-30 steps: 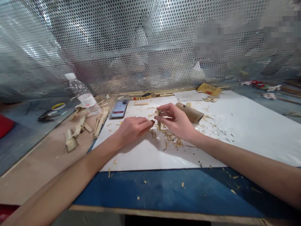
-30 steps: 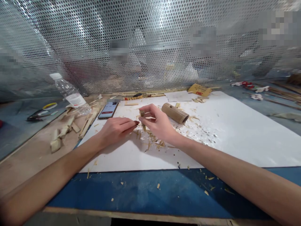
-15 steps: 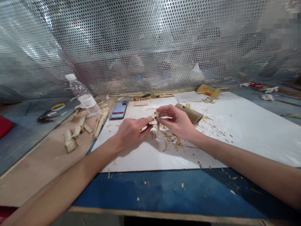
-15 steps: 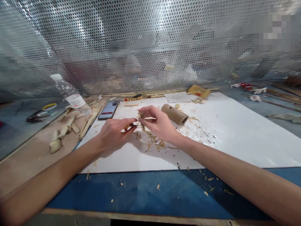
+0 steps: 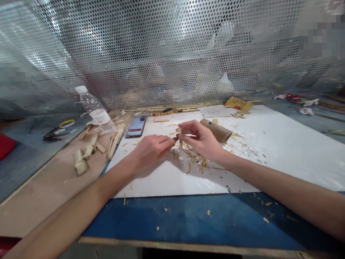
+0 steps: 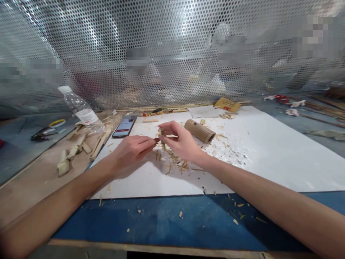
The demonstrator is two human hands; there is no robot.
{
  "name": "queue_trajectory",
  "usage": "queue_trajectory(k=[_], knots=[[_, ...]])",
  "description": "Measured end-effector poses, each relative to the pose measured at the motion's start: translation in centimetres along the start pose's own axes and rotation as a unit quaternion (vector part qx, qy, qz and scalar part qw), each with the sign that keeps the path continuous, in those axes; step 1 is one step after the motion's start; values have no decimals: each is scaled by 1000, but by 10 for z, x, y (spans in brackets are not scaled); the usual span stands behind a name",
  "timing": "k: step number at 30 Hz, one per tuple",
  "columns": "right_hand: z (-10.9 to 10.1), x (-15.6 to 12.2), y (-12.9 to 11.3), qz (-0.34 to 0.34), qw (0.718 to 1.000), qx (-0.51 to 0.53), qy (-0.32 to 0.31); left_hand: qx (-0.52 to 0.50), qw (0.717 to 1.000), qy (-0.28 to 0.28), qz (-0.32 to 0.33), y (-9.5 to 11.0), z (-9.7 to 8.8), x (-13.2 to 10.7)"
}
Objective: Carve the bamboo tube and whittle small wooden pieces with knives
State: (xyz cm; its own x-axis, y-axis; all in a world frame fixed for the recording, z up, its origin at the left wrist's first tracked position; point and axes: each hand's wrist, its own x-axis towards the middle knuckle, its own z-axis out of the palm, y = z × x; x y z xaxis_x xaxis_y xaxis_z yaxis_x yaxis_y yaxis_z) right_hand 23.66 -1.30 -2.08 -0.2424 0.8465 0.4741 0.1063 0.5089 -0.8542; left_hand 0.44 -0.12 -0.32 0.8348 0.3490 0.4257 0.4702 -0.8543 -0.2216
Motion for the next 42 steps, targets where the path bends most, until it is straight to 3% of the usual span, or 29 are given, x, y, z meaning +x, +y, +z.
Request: queue_trajectory(k=[8, 16, 24, 30, 33, 35, 39, 42], knots=[[1, -1, -2, -3, 1000, 8, -8, 42, 993, 77, -75, 5, 6, -1], [0, 1, -8, -2, 1000, 15, -10, 67, 994, 55, -62, 8, 3, 6], [-3, 2, -7, -3, 1000, -23, -9, 51, 994, 15, -92, 15, 0, 10], [-18, 10, -26, 4, 991, -103, -81, 42, 995, -10, -92, 12, -2, 11], [-38, 15, -45, 16, 968, -218, -121, 40, 995, -3, -87, 11, -1, 10], [-53, 14, -50, 9, 938, -323, -124, 39, 996, 2, -86, 12, -1, 9], [-77, -9, -29, 22, 833, -549, -68, 43, 996, 5, -83, 13, -2, 10], [-88, -32, -6, -4, 793, -607, -43, 49, 995, 3, -82, 12, -3, 10]])
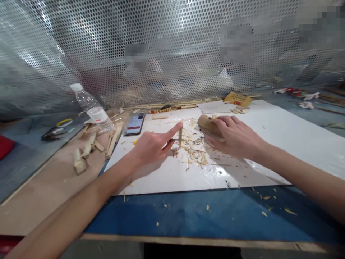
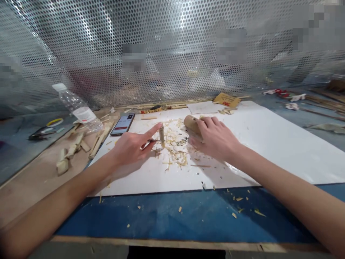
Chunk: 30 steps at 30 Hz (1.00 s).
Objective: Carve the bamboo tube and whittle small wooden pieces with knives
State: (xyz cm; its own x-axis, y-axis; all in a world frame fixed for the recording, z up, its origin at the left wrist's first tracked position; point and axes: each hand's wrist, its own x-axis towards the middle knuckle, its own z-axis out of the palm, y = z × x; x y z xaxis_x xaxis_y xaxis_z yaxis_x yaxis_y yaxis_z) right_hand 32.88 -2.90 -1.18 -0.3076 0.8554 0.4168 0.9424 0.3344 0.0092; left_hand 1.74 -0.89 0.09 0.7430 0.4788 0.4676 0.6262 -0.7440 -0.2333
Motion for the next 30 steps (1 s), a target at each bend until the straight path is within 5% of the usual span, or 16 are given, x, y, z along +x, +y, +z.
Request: queue_trajectory(k=[8, 13, 18, 21, 30], knots=[[22, -1, 20, 21, 997, -50, 50, -11, 1000, -4, -8, 2, 2, 1], [8, 1, 29, 16, 1000, -9, 16, -2, 1000, 6, -17, 3, 4, 2], [-26, -12, 6, -80, 990, 88, 73, -6, 1000, -11, -26, 4, 4, 1], [-29, -17, -9, -137, 984, 105, 43, -7, 1000, -6, -26, 5, 5, 2], [-21, -20, -10, -74, 989, 120, 46, 21, 999, 14, -24, 12, 6, 4]])
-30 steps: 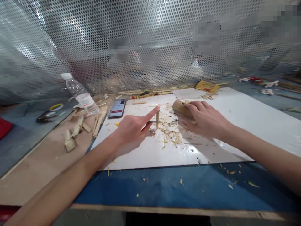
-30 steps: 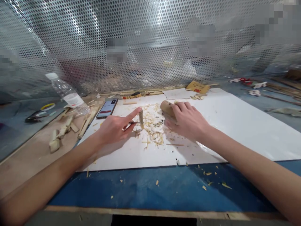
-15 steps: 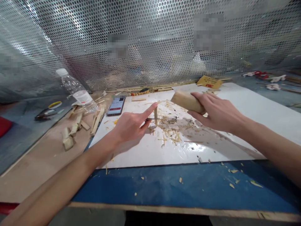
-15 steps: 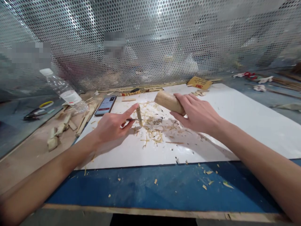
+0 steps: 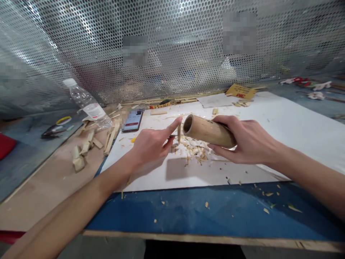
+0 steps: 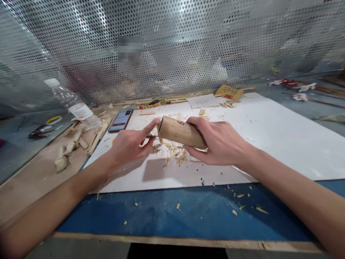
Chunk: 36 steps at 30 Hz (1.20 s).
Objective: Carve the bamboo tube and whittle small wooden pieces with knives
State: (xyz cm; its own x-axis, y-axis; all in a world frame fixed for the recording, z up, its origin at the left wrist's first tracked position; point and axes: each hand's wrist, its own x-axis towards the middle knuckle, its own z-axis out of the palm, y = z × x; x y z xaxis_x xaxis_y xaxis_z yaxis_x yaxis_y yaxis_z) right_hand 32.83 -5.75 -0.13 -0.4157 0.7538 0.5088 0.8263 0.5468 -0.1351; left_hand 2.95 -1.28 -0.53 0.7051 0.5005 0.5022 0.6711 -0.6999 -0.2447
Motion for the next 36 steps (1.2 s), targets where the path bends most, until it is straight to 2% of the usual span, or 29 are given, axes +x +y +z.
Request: queue_trajectory(k=[6, 13, 16, 20, 24, 28, 32, 36], knots=[[-3, -2, -3, -27, 1000, -5, 1, 21, 1000, 11, 6, 5, -5, 1], [1, -3, -2, -18, 999, -37, 1, 36, 999, 12, -13, 10, -8, 1], [2, -3, -5, -28, 998, -54, 0, 41, 999, 2, -29, 12, -8, 1], [4, -4, -11, -26, 997, -65, 28, 34, 998, -18, -51, 16, -9, 0], [4, -4, -16, -39, 994, -106, 4, 47, 997, -30, -60, 19, -9, 0], [3, -4, -17, -11, 995, -86, 42, 53, 996, -33, -57, 21, -8, 0], [2, -4, -18, -18, 995, -94, -2, 45, 995, -41, -74, 21, -8, 0], [2, -3, -22, 13, 997, -57, 57, 35, 993, -63, -89, 22, -9, 1]])
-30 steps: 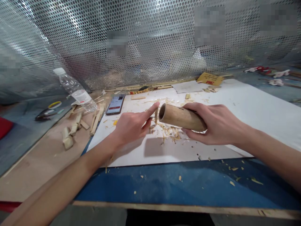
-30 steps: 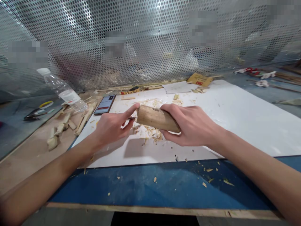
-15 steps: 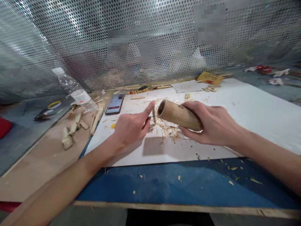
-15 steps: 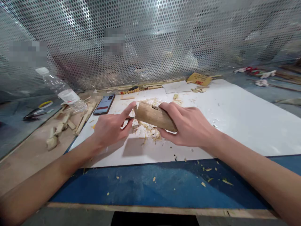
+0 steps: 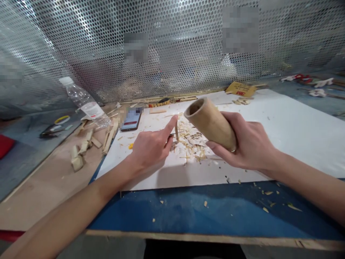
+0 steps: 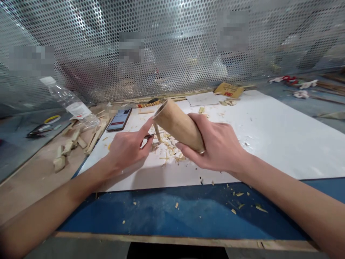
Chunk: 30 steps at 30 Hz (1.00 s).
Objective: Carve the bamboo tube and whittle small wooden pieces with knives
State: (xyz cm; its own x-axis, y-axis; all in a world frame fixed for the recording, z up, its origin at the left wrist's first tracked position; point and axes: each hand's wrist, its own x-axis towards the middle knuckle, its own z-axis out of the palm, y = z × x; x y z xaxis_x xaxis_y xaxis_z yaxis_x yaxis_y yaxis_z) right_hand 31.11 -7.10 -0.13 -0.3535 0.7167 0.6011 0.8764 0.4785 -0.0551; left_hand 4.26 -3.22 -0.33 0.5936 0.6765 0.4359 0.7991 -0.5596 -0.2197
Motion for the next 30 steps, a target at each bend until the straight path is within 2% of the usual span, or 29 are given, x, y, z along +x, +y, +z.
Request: queue_trajectory(k=[3, 4, 7, 8, 11, 15, 19, 23, 27, 30], knots=[[-1, 1, -3, 0, 998, -23, -61, 10, 1000, -6, -7, 0, 0, 0], [-2, 1, -4, 2, 998, -24, -64, 16, 1000, -7, -9, 1, 0, 0], [-3, 2, -5, 17, 1000, 4, 5, 26, 999, -11, -21, 1, 0, 1], [-3, 2, -6, 15, 1000, 2, 8, 25, 999, -15, -23, 1, 0, 2], [-1, 3, -6, -7, 998, -29, -53, 12, 999, -29, -34, 1, 0, 2], [0, 4, -6, 2, 1000, -16, -13, -14, 997, -39, -58, 1, 0, 3], [2, 3, -7, -25, 996, -41, -79, -30, 996, -46, -66, 1, -1, 3], [2, 2, -7, -14, 999, -21, -34, -30, 995, -57, -71, 1, -3, 3], [1, 3, -6, -30, 997, -42, -66, -34, 994, -67, -78, 2, -4, 3], [-1, 3, -7, 9, 1000, -23, -8, -40, 994, -70, -76, 4, -5, 3]])
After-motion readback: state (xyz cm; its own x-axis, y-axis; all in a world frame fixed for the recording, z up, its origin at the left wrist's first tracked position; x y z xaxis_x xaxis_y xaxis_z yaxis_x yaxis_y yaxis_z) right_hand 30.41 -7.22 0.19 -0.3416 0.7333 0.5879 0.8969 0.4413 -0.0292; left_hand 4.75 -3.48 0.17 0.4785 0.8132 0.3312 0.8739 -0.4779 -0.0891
